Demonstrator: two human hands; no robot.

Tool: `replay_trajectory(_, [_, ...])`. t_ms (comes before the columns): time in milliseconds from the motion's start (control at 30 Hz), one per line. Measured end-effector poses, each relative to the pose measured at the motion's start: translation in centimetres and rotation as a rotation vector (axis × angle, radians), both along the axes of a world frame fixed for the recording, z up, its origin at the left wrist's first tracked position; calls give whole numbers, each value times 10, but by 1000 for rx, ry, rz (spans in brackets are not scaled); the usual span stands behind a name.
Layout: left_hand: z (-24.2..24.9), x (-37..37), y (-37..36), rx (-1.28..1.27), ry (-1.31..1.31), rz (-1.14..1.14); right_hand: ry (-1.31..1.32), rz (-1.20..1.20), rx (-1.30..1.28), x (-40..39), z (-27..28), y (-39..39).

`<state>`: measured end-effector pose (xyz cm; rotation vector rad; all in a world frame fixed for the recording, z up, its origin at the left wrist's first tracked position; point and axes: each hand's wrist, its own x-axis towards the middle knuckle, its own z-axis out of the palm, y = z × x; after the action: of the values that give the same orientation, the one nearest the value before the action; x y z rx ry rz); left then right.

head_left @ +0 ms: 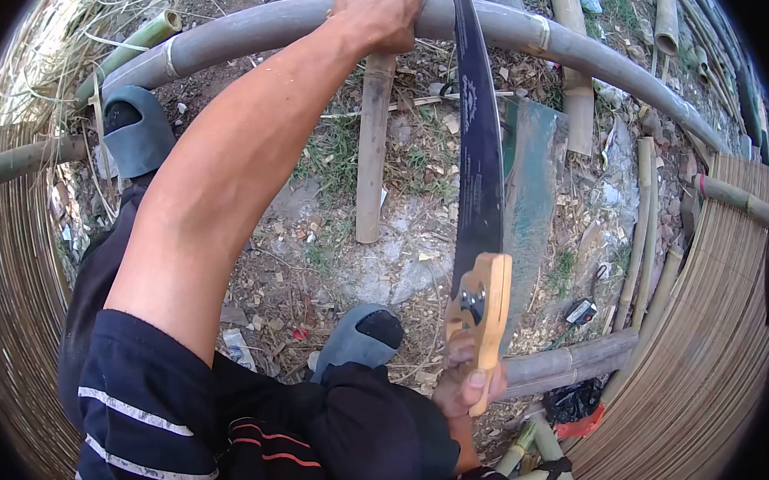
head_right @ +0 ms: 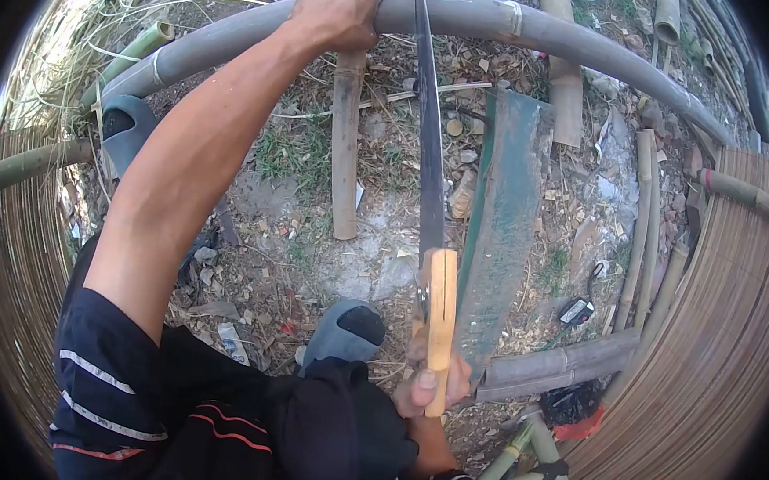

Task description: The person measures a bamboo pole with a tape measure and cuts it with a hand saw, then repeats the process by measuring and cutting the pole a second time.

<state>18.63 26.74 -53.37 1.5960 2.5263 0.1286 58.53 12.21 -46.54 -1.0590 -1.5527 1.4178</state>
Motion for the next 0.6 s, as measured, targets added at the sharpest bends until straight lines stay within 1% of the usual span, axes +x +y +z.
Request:
replay_trajectory(100, [-7, 8, -1, 89, 43, -11, -44, -34, 16, -11, -5, 14])
replay_trajectory(133, [-14, 3, 0, 135, 78, -17, -24, -40, 40, -50, -14, 43])
replay_trajectory(167, [-20, 6, -2, 169, 101, -31, -68, 0, 32, -91, -20, 79])
replay_trajectory(200, [-11, 8, -3, 173, 109, -31, 28, 11, 86, -139, -27, 112])
replay_trajectory(233, [3, 7, -5, 85, 58, -35, 43, 47, 88, -164, -24, 130])
replay_trajectory(267, [11, 5, -8, -10, 3, -44, 36, 44, 95, -160, -24, 124])
replay_trajectory(300, [9, 3, -11, -17, -3, -40, 17, 49, 105, -148, -25, 115])
replay_trajectory(333, [3, 3, -10, -32, 4, -40, -82, 52, 139, -107, -34, 90])
replay_trajectory(367, [1, -3, -2, -29, 24, -33, -142, 13, 129, -69, -23, 55])
replay_trajectory(400, [2, 1, 3, -20, 14, -36, -88, -14, 97, -30, -25, 25])
replay_trajectory(433, [2, 7, 3, -22, 5, -16, -156, 8, 89, 8, -20, 2])
replay_trajectory(467, [5, 5, 0, -26, 12, 14, -147, 19, 82, 3, -23, 6])
replay_trajectory(533, [6, 10, -4, -67, -8, 9, -86, -26, 62, -4, -10, 6])
replay_trajectory(567, [10, 9, 2, -66, -5, 21, -62, -25, 11, -35, -14, 30])
replay_trajectory(600, [-18, 3, 1, 118, 117, -14, -105, 4, 70, -71, -25, 64])
